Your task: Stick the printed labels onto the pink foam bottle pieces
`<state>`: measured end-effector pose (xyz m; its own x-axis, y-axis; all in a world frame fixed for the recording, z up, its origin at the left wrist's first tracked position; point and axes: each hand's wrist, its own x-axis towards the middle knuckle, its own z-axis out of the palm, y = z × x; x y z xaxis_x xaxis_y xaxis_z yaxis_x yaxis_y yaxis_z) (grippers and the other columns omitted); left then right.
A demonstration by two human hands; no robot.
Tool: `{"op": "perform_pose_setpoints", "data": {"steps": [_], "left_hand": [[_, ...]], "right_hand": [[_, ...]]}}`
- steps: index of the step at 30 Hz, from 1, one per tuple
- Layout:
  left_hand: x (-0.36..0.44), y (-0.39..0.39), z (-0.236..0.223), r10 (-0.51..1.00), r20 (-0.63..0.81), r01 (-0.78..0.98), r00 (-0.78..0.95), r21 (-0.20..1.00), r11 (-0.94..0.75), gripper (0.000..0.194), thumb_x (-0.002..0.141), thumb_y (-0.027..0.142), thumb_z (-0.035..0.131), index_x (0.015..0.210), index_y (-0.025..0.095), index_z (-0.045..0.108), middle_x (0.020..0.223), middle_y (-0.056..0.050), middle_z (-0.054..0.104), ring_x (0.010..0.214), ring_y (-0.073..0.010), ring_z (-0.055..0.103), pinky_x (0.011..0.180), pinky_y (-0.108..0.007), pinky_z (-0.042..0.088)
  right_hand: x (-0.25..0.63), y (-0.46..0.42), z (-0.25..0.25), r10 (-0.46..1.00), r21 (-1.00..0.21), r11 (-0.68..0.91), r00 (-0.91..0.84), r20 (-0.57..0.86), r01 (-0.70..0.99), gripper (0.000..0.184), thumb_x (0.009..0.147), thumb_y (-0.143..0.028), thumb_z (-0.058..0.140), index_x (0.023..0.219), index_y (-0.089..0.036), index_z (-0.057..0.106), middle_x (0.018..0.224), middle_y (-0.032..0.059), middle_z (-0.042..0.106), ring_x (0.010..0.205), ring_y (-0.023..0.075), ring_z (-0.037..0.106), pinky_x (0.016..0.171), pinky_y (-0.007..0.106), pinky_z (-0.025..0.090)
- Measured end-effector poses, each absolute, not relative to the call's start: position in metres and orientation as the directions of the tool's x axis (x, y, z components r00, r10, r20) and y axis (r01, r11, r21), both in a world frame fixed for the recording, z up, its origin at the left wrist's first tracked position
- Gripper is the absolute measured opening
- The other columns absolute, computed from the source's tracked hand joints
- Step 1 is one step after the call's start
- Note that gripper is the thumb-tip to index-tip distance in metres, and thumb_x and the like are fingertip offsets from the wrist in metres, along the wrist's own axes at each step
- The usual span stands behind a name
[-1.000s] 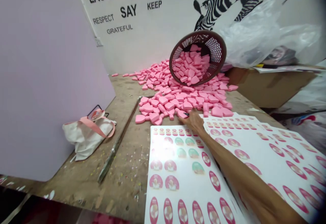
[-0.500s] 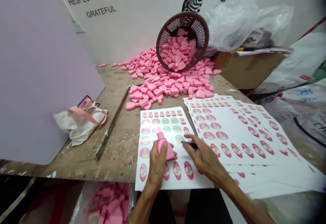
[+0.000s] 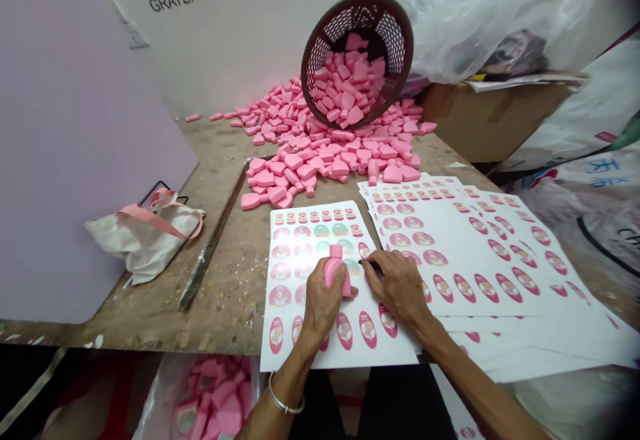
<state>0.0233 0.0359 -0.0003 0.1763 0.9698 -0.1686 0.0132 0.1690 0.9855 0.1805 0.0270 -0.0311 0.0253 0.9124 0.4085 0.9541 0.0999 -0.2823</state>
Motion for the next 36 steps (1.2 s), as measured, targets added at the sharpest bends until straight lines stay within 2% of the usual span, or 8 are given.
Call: {"op": "perform_pose_setpoints", "data": {"steps": [5, 11, 14, 17, 20, 22, 27, 36], "left_hand": [[0.023, 0.037, -0.004, 0.969, -0.171, 0.021, 0.175, 0.985, 0.170, 0.035, 0.085, 0.051, 0.053, 0.095, 0.017, 0.055, 0.075, -0.001, 0.059, 0.055, -0.0164, 0.067, 0.050, -0.024, 0.053], [0.022, 0.036, -0.005, 0.976, -0.160, 0.011, 0.148, 0.987, 0.160, 0.037, 0.084, 0.053, 0.054, 0.095, 0.018, 0.057, 0.074, 0.000, 0.058, 0.055, -0.0156, 0.066, 0.050, -0.023, 0.052], [0.021, 0.036, -0.005, 0.975, -0.163, -0.003, 0.153, 0.986, 0.165, 0.037, 0.084, 0.053, 0.054, 0.094, 0.018, 0.056, 0.076, 0.000, 0.058, 0.055, -0.0148, 0.065, 0.052, -0.024, 0.053], [0.022, 0.036, -0.004, 0.976, -0.169, -0.029, 0.139, 0.984, 0.174, 0.038, 0.084, 0.053, 0.054, 0.097, 0.018, 0.055, 0.077, 0.000, 0.058, 0.052, -0.0137, 0.064, 0.053, -0.026, 0.054], [0.021, 0.035, -0.004, 0.976, -0.186, -0.120, 0.111, 0.973, 0.199, 0.044, 0.084, 0.058, 0.052, 0.098, 0.017, 0.057, 0.074, 0.000, 0.059, 0.054, -0.0148, 0.064, 0.053, -0.026, 0.054], [0.020, 0.032, -0.002, 0.967, -0.229, -0.245, 0.108, 0.937, 0.250, 0.054, 0.083, 0.065, 0.047, 0.099, 0.014, 0.059, 0.075, -0.004, 0.062, 0.059, -0.0164, 0.065, 0.056, -0.027, 0.055], [0.016, 0.023, 0.008, 0.929, -0.327, -0.487, 0.176, 0.791, 0.370, 0.065, 0.085, 0.068, 0.037, 0.102, 0.011, 0.062, 0.084, -0.010, 0.068, 0.070, -0.0198, 0.067, 0.058, -0.029, 0.056], [0.011, 0.019, 0.016, 0.927, -0.315, -0.531, 0.206, 0.759, 0.376, 0.061, 0.087, 0.066, 0.036, 0.103, 0.014, 0.063, 0.084, -0.007, 0.069, 0.068, -0.0179, 0.068, 0.061, -0.031, 0.058]], "right_hand": [[0.182, 0.033, -0.030, 0.916, -0.368, 0.096, 0.062, 0.396, 0.925, 0.014, 0.086, -0.030, 0.052, 0.077, -0.021, 0.058, 0.071, 0.0012, 0.064, 0.071, 0.0181, 0.054, 0.072, 0.032, 0.031], [0.179, 0.038, -0.033, 0.912, -0.333, 0.089, 0.058, 0.407, 0.939, 0.016, 0.083, -0.036, 0.056, 0.079, -0.021, 0.058, 0.073, 0.0031, 0.065, 0.071, 0.0201, 0.055, 0.072, 0.034, 0.033], [0.177, 0.035, -0.030, 0.888, -0.370, 0.122, 0.065, 0.455, 0.921, 0.020, 0.082, -0.039, 0.058, 0.075, -0.020, 0.058, 0.069, 0.0028, 0.063, 0.069, 0.0193, 0.055, 0.073, 0.035, 0.035], [0.179, 0.029, -0.017, 0.885, -0.557, 0.126, 0.161, 0.437, 0.821, 0.023, 0.079, -0.042, 0.061, 0.071, -0.021, 0.056, 0.067, 0.0010, 0.061, 0.065, 0.0167, 0.054, 0.071, 0.033, 0.039], [0.180, 0.023, 0.003, 0.902, -0.804, 0.047, 0.320, 0.289, 0.592, 0.027, 0.079, -0.046, 0.062, 0.071, -0.021, 0.056, 0.066, -0.0001, 0.059, 0.061, 0.0145, 0.054, 0.060, 0.028, 0.042], [0.177, 0.018, 0.014, 0.917, -0.877, 0.016, 0.343, 0.205, 0.480, 0.028, 0.078, -0.048, 0.062, 0.076, -0.020, 0.062, 0.066, 0.0000, 0.060, 0.060, 0.0138, 0.054, 0.054, 0.026, 0.043], [0.156, 0.009, 0.024, 0.957, -0.907, 0.056, 0.235, 0.167, 0.417, 0.030, 0.078, -0.047, 0.063, 0.091, -0.023, 0.073, 0.082, 0.0033, 0.072, 0.067, 0.0173, 0.062, 0.059, 0.029, 0.050], [0.144, 0.007, 0.015, 0.963, -0.902, 0.113, 0.176, 0.202, 0.416, 0.023, 0.079, -0.043, 0.065, 0.089, -0.025, 0.075, 0.087, 0.0033, 0.073, 0.079, 0.0214, 0.066, 0.071, 0.033, 0.053]]}}
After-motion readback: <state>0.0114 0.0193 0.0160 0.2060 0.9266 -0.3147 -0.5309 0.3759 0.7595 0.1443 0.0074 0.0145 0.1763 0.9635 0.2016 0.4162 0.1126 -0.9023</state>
